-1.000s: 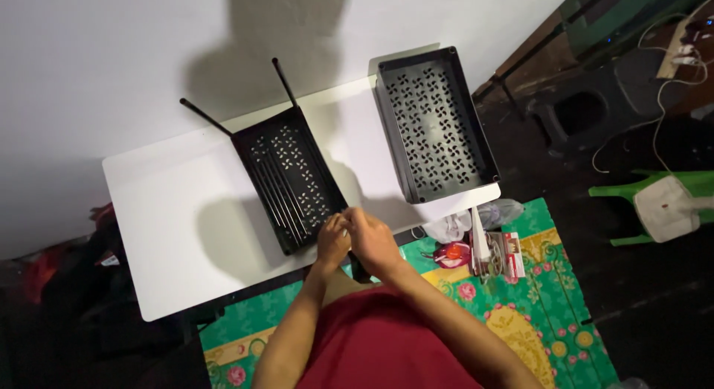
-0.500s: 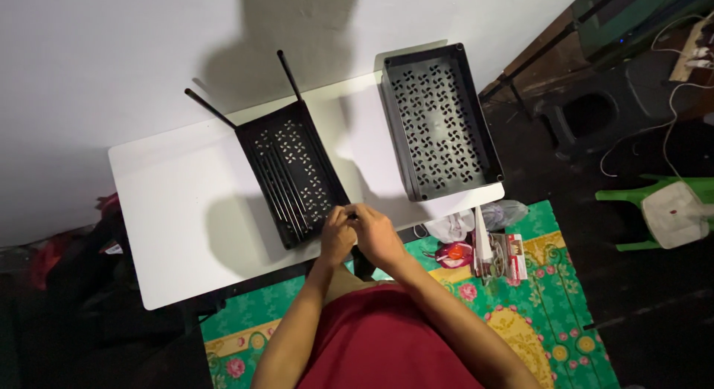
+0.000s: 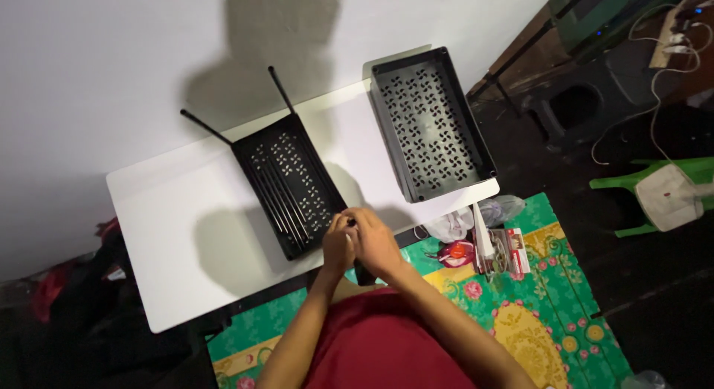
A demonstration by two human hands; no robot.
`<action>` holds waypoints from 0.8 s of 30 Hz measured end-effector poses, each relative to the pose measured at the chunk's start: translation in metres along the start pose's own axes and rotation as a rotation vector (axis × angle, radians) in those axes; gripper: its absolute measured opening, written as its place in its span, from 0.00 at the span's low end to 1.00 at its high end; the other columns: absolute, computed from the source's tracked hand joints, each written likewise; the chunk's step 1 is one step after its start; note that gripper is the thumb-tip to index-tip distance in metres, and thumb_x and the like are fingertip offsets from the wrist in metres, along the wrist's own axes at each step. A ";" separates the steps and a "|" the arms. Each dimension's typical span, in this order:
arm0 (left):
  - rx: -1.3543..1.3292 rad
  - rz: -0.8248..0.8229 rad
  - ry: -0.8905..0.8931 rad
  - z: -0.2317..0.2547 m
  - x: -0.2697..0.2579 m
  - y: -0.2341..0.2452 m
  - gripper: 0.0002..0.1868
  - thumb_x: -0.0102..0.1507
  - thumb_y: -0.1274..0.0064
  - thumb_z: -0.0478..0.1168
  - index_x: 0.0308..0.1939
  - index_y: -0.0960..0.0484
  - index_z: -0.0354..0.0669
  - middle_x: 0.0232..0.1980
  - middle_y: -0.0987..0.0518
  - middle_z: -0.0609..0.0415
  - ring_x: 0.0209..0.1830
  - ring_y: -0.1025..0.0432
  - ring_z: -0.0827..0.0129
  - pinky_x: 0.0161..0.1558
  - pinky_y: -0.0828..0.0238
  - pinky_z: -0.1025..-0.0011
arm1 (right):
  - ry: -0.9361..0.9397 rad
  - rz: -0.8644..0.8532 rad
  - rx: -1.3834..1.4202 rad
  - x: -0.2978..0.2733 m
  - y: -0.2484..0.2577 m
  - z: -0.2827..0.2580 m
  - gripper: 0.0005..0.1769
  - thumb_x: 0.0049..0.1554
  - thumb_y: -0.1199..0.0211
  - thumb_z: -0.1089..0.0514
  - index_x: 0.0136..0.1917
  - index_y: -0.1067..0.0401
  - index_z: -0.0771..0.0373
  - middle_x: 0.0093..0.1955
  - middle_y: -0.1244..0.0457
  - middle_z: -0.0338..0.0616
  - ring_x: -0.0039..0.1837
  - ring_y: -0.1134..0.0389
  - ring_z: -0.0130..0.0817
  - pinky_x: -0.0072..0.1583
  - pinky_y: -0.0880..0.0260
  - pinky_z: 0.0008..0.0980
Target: The person attaches four black legs to a perforated black plastic tray on a white table, then lifts and shakes the tray to settle the contents. The tray is placed back on the table and briefly lifted again.
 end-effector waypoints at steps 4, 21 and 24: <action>-0.061 -0.118 0.291 -0.006 -0.003 0.000 0.08 0.61 0.52 0.30 0.42 0.21 0.32 0.43 0.20 0.43 0.41 0.23 0.46 0.39 0.27 0.57 | 0.003 0.074 -0.027 -0.007 0.000 -0.002 0.12 0.55 0.36 0.66 0.53 0.26 0.64 0.49 0.31 0.55 0.51 0.30 0.58 0.51 0.28 0.46; -0.275 -0.292 0.210 0.004 0.024 0.028 0.16 0.57 0.56 0.28 0.48 0.21 0.33 0.48 0.20 0.40 0.45 0.24 0.42 0.44 0.27 0.55 | -0.030 0.263 -0.067 -0.008 0.007 -0.035 0.16 0.50 0.35 0.71 0.53 0.26 0.64 0.46 0.31 0.52 0.49 0.28 0.53 0.50 0.26 0.41; -0.319 -0.351 0.235 0.002 0.021 0.029 0.16 0.57 0.56 0.29 0.47 0.20 0.34 0.48 0.19 0.42 0.45 0.23 0.44 0.45 0.26 0.56 | -0.057 0.296 -0.084 -0.011 0.006 -0.038 0.15 0.51 0.33 0.70 0.52 0.26 0.65 0.46 0.32 0.52 0.48 0.29 0.52 0.50 0.27 0.41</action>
Point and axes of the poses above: each hand's wrist, its own x-axis towards the middle knuckle, its own y-axis out of the back of the hand, z = x × y, the point moved 4 cm from there along x, towards the middle knuckle
